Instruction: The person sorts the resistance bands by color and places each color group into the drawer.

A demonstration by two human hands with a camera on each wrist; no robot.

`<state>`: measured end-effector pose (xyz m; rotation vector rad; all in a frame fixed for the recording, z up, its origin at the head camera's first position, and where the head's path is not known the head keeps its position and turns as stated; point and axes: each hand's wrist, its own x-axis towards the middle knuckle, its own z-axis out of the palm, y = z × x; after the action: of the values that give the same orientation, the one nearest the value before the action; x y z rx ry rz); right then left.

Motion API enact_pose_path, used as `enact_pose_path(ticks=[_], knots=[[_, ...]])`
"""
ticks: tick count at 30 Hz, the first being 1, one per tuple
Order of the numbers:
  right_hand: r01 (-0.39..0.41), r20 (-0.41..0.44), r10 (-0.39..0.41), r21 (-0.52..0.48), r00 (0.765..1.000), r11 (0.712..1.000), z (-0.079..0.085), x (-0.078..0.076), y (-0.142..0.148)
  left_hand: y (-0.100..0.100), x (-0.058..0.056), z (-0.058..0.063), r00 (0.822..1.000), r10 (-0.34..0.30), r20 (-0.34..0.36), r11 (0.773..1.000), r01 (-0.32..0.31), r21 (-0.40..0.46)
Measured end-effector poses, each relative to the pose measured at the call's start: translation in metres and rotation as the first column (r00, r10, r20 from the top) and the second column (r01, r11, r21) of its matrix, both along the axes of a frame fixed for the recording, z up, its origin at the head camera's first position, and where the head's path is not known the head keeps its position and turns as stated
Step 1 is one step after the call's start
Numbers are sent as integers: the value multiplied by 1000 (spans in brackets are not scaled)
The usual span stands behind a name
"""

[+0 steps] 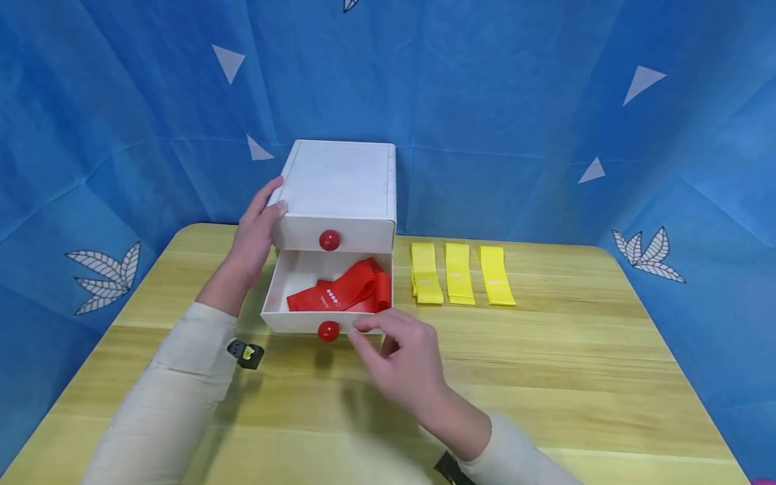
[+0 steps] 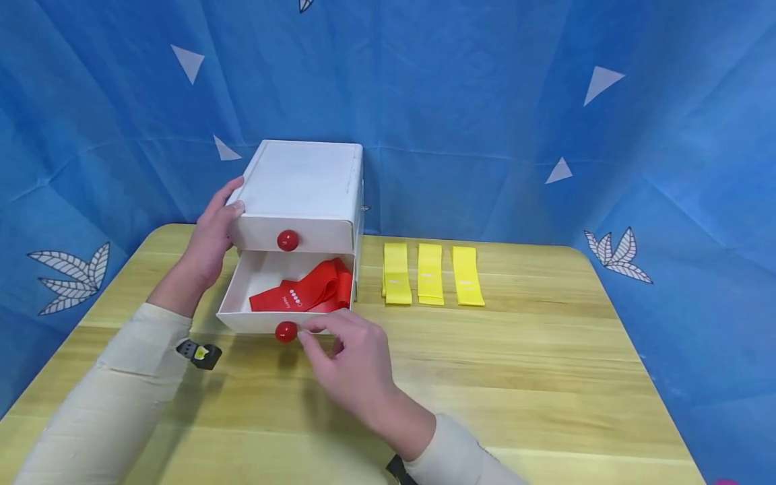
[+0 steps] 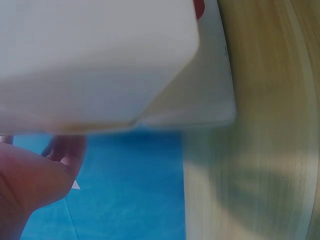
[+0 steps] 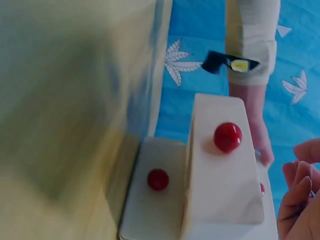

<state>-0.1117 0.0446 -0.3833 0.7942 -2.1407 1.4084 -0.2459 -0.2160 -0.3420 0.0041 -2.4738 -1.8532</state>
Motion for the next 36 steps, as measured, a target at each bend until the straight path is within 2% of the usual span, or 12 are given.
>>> enact_pose_path(ticks=[6,18,28,36], knots=[[-14,6,14,56,1000,998,-12,7,-7,-1,0,-1,1000,4,-1,1000,-4,3],[-37,118,19,152,993,988,-28,8,-19,0,2,1,1000,-1,-3,1000,1,10],[-12,118,-8,166,993,986,-32,2,-26,0,0,0,1000,2,-6,1000,-2,10],[50,102,-71,192,992,980,-34,-1,-34,0,2,0,1000,-4,-9,1000,4,14]])
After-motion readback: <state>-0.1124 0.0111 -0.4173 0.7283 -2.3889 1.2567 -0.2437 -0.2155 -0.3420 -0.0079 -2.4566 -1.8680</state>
